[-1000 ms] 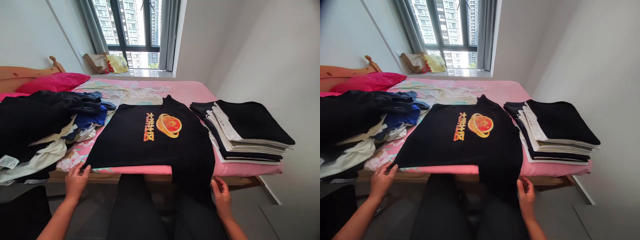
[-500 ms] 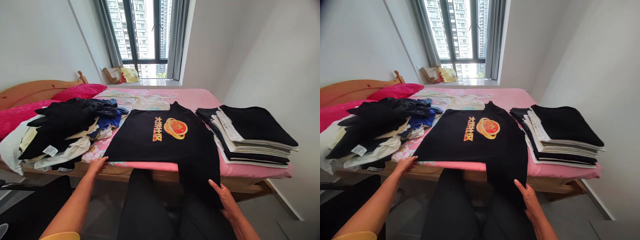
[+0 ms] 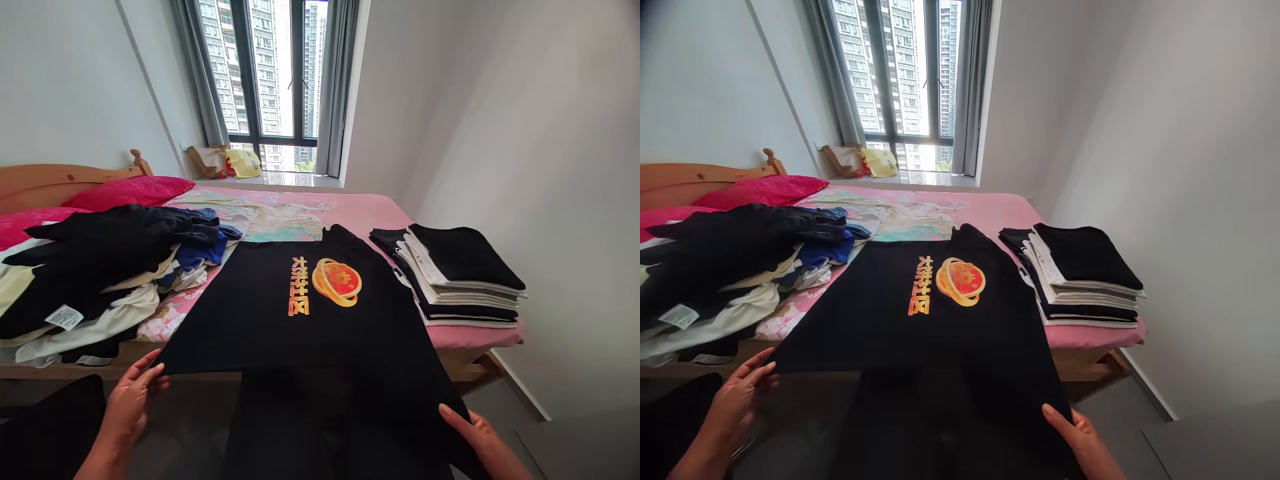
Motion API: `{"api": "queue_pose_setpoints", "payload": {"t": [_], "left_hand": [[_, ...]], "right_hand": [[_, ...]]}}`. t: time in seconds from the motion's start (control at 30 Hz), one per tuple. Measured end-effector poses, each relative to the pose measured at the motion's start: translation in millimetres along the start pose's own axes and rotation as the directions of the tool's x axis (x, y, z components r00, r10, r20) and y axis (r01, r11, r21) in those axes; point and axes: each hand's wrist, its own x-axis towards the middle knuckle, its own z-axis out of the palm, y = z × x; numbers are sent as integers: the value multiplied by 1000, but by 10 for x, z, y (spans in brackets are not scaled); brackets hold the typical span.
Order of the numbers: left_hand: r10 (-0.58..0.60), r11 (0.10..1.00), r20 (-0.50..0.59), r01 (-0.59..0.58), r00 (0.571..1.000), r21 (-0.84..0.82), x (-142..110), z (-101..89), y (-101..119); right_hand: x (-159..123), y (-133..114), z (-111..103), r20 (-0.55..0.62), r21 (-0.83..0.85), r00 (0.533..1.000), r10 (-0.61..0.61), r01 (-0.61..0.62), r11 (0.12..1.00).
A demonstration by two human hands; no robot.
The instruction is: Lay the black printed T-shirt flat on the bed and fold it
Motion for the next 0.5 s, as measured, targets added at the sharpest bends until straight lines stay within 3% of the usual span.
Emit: {"api": "queue_pose_setpoints", "payload": {"t": [0.17, 0.33, 0.43, 0.5], "left_hand": [[6, 994, 11, -7, 1000, 107, -301, -228, 13], [35, 993, 59, -42, 998, 112, -255, -155, 136], [53, 995, 87, -60, 995, 78, 9, -23, 290], [41, 997, 122, -49, 992, 63, 255, 127, 445]], "right_hand": [[-266, 25, -88, 38, -67, 999, 5, -2, 998], [-232, -234, -39, 95, -149, 995, -15, 29, 988], [-5, -549, -13, 98, -224, 981, -166, 185, 957], [248, -847, 15, 13, -353, 924, -382, 361, 863]]}}
